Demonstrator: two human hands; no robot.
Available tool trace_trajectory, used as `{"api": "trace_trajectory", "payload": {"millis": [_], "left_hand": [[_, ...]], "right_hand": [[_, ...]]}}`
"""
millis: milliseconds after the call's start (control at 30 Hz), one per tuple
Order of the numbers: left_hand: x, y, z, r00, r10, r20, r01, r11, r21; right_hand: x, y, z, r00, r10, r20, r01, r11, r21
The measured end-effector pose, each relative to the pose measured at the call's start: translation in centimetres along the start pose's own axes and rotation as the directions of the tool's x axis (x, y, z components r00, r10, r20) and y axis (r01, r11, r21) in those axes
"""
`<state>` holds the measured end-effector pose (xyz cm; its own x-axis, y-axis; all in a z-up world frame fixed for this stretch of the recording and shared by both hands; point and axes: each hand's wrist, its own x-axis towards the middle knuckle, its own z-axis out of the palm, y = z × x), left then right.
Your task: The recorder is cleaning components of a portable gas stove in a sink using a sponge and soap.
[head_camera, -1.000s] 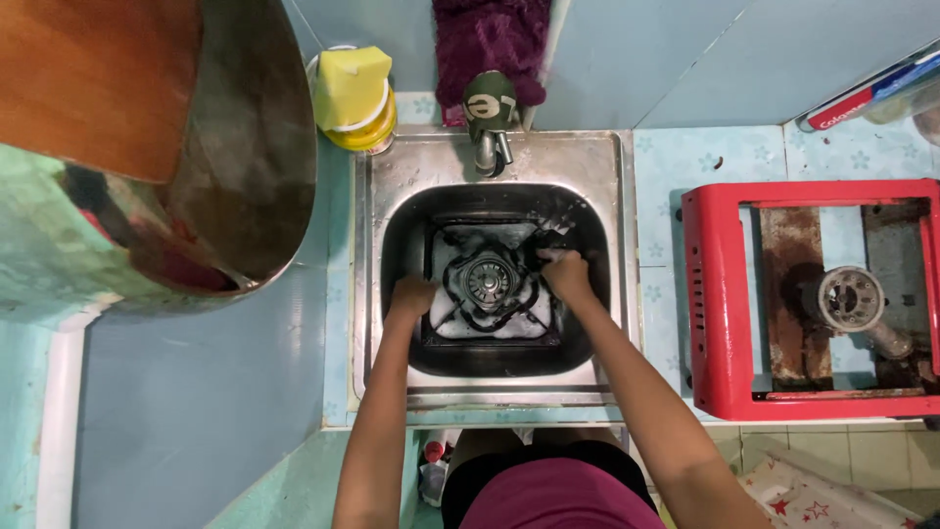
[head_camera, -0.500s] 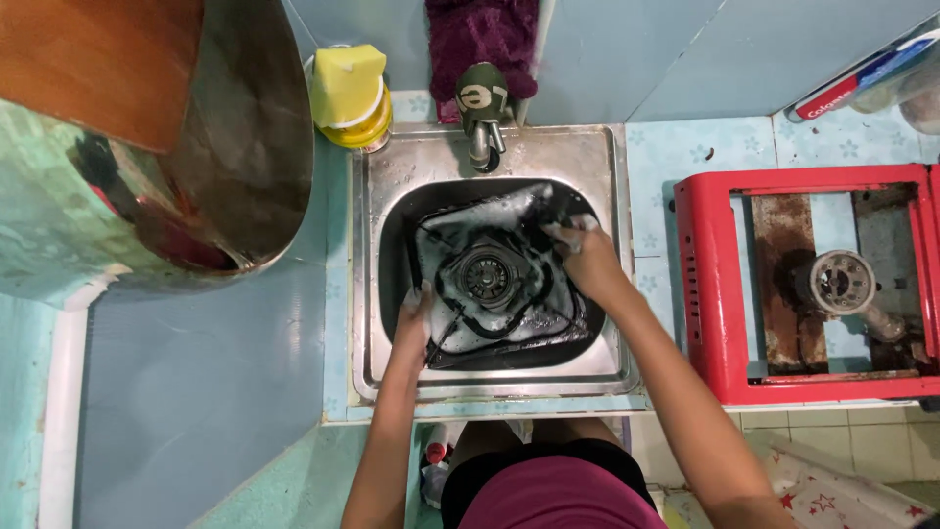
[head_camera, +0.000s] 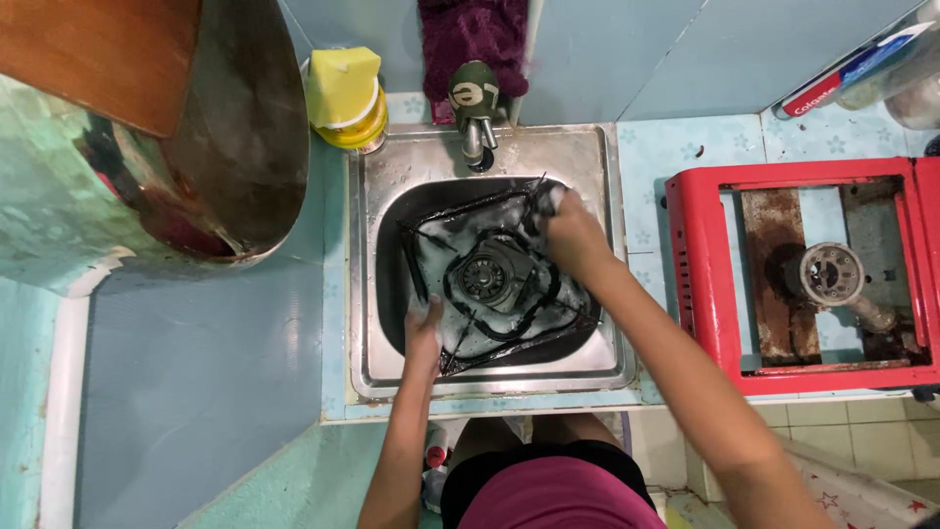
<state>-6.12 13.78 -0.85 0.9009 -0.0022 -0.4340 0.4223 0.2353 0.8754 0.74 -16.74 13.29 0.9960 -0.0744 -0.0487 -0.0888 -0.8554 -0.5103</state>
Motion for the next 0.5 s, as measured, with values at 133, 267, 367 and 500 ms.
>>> {"api": "trace_trajectory", "payload": {"millis": [133,267,367,500], "left_hand": [[-0.2,0.4,0.7,0.998,0.057,-0.026,-0.059,0.995,-0.074],[-0.7,1.7,1.0,0.995,0.097,-0.014,-0.098,0.993,-0.071],[-1.8,4.5,2.1,1.0,0.019,-0.016,-0.02,0.999,-0.051],[-1.8,5.6,2.4,0.993,0.106,0.044,-0.109,0.993,0.055]], "right_hand": [[-0.6,1.5,-0.7,0.965,-0.262,0.029,0.263,0.956,-0.129],[-1.8,1.3,-1.0,0.991,-0.025,0.131,0.052,0.977,-0.208],[-0.9,3.8,-1.2,0.98,-0.075,0.183,0.079,0.997,-0.012],[1.6,1.1,-4.4,0.993,-0.091,-0.071,0.115,0.856,0.504]]}}
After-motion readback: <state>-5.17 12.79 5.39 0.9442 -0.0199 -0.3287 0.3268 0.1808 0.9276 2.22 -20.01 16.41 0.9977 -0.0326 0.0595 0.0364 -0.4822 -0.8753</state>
